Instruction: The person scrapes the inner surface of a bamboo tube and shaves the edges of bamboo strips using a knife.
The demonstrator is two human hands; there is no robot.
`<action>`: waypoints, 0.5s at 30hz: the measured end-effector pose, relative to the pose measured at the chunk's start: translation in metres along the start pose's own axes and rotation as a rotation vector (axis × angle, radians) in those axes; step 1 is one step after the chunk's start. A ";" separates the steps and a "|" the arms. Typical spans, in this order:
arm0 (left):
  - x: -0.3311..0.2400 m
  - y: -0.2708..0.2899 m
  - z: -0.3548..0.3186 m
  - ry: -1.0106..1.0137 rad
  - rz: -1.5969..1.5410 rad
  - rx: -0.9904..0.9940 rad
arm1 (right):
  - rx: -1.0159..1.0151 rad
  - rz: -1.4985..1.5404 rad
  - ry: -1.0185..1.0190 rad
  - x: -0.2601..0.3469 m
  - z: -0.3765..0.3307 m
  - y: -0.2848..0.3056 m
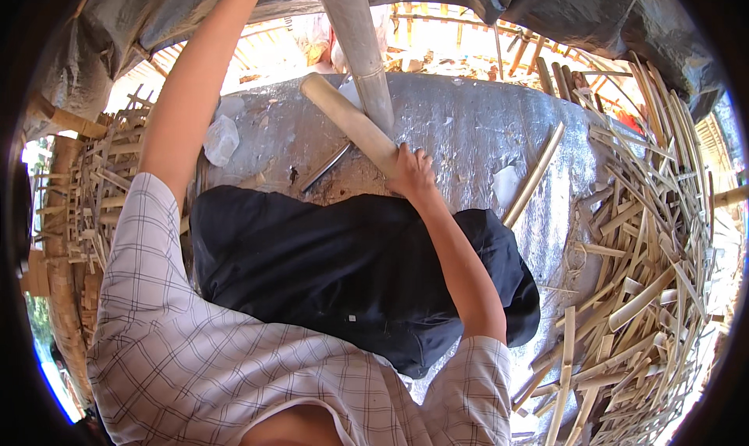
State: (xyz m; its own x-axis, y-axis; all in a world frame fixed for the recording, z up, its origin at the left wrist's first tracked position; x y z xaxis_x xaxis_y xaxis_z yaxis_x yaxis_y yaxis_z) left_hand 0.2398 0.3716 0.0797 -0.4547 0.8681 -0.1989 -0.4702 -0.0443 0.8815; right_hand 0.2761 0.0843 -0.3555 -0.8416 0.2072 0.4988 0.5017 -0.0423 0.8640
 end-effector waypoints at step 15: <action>0.000 0.083 -0.131 0.156 0.011 -0.323 | 0.008 -0.048 -0.102 0.024 -0.011 0.019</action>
State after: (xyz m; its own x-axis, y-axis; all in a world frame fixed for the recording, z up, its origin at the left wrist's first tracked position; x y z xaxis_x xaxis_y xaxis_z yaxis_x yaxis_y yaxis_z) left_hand 0.1016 0.3031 0.0970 -0.5596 0.7818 -0.2751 -0.6682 -0.2292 0.7078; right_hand 0.2631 0.0774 -0.3257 -0.8401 0.3073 0.4471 0.4633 -0.0223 0.8859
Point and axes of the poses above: each hand's wrist, its own z-axis towards the middle knuckle, its own y-axis out of the back of the hand, x = y × z, the point moved 7 cm from there along z, towards the middle knuckle, and after that the axes turned 6 degrees about y, right-handed, at the moved point
